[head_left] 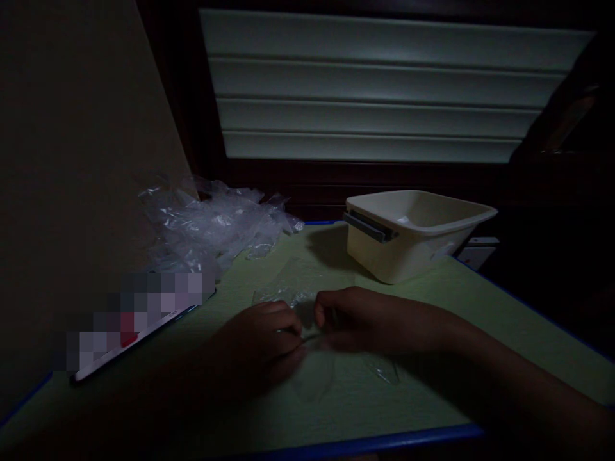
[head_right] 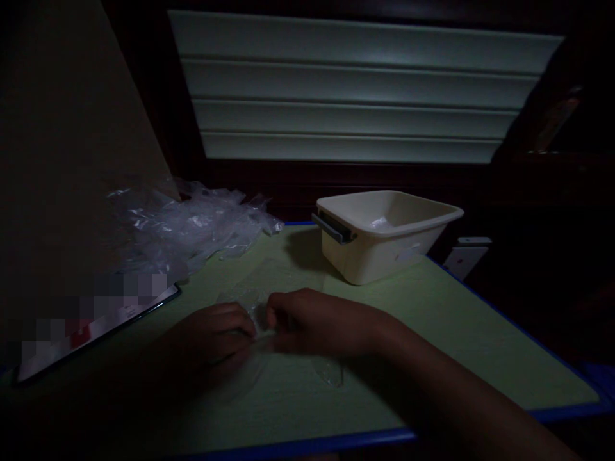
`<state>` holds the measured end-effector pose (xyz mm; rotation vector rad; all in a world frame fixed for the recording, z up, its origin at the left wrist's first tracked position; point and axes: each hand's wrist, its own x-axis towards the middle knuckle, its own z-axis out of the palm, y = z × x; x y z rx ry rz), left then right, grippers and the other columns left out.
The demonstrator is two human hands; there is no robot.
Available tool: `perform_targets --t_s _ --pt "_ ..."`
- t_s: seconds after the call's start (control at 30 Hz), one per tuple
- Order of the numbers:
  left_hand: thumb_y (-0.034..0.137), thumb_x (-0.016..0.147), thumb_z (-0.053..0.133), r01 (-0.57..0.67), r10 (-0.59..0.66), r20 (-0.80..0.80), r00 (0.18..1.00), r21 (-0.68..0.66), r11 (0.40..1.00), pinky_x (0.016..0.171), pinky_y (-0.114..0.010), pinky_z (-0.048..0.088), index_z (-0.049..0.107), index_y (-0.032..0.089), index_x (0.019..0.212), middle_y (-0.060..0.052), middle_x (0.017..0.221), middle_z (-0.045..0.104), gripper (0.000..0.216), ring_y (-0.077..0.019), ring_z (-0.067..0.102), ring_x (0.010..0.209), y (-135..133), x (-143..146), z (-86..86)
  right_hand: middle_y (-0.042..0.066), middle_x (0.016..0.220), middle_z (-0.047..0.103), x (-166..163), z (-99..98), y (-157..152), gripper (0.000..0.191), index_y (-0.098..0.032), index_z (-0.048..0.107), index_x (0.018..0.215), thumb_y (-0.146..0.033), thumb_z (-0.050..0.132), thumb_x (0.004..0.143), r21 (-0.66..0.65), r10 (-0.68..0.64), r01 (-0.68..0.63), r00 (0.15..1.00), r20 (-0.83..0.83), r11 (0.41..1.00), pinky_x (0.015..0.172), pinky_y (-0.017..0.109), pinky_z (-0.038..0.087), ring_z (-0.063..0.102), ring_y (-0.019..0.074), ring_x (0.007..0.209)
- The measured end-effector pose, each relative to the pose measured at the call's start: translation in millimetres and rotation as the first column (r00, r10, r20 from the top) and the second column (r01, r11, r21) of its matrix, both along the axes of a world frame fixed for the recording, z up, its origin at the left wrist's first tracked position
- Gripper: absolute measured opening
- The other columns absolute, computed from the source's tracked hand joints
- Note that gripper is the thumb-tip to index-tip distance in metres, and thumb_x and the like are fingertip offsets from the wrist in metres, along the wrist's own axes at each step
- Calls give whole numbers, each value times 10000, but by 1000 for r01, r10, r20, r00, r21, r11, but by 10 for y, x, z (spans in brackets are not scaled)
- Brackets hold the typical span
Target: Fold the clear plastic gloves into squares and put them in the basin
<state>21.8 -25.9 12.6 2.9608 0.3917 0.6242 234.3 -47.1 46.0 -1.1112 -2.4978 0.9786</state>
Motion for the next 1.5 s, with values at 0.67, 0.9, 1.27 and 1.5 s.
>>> perform_targets --t_s 0.67,0.9,1.27,1.5 --pt "212 852 462 -150 111 184 977 213 965 544 -269 385 542 169 651 -28 756 564 221 -136 490 629 -119 -45 46 26 778 564 -128 -126 -10 282 -182 423 938 -262 610 742 200 -316 293 944 94 935 535 230 321 493 144 641" --pt "173 868 417 -72 57 70 996 225 972 703 -322 466 590 142 787 -61 798 593 193 -188 544 776 -106 16 31 28 751 563 -152 -93 -11 359 -165 404 996 -241 628 726 220 -340 311 934 108 925 513 226 302 485 142 607" --pt "163 841 436 -100 101 -10 995 70 992 755 -352 463 618 138 869 -79 883 622 186 -206 556 843 -46 8 -17 58 767 641 -206 -129 -56 187 -172 529 849 -236 360 895 434 -198 37 922 333 900 529 238 304 560 141 603" --pt "237 886 407 -216 213 45 976 71 974 818 -390 471 602 142 932 -102 990 627 222 -218 565 931 13 -14 -86 71 786 652 -208 -146 -51 170 -155 537 902 -214 378 901 462 -196 -6 900 389 887 518 250 331 593 160 614"
